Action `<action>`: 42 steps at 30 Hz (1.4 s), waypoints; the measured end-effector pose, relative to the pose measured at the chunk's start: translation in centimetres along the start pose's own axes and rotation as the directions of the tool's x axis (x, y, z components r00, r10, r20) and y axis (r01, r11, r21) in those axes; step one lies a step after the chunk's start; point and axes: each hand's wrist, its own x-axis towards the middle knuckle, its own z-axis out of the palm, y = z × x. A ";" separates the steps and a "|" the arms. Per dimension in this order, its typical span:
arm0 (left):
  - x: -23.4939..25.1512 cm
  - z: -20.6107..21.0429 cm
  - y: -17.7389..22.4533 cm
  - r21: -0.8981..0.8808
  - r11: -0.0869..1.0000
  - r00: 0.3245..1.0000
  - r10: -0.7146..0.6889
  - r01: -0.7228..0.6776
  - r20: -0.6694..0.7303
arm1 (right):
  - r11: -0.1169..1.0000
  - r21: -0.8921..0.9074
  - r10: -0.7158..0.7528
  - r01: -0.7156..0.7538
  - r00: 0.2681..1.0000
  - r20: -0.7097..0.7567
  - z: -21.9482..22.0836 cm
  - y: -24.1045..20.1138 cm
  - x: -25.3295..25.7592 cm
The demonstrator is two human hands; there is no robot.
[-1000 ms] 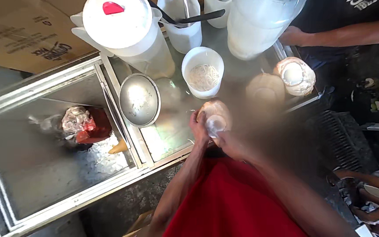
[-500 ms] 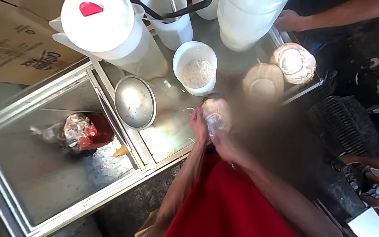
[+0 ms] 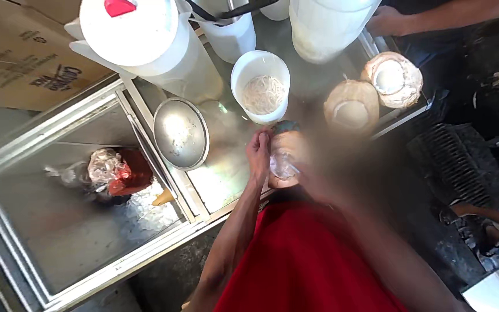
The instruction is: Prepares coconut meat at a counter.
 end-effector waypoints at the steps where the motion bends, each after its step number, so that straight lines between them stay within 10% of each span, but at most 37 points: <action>1: -0.4 -0.8 0.4 0.076 0.997 1.000 0.000 0.000 -0.003 | 0.998 0.059 0.020 -0.019 1.000 -0.014 -0.2 0.4 0.4; 8: -7.0 0.0 0.6 0.624 0.781 0.976 -0.154 0.026 0.153 | 0.977 0.212 0.033 -0.034 0.999 0.008 0.3 0.9 0.4; 18: -4.0 0.9 2.2 0.814 0.580 0.983 -0.129 -0.032 0.131 | 0.982 0.174 0.091 -0.075 0.992 -0.086 0.1 -1.7 1.7; 29: -3.9 1.9 0.8 0.772 0.622 0.992 0.078 -0.129 0.103 | 0.903 -0.429 0.052 -0.039 0.999 0.018 0.5 -3.5 -0.2; 36: -3.8 1.9 1.0 0.785 0.607 0.992 0.074 -0.123 0.099 | 0.985 -0.137 0.082 -0.106 0.982 -0.169 0.8 -3.8 1.7; 42: -3.8 1.2 0.1 0.767 0.613 0.982 0.123 -0.190 0.145 | 0.916 -0.399 0.060 -0.036 0.997 0.049 0.9 -3.2 -1.0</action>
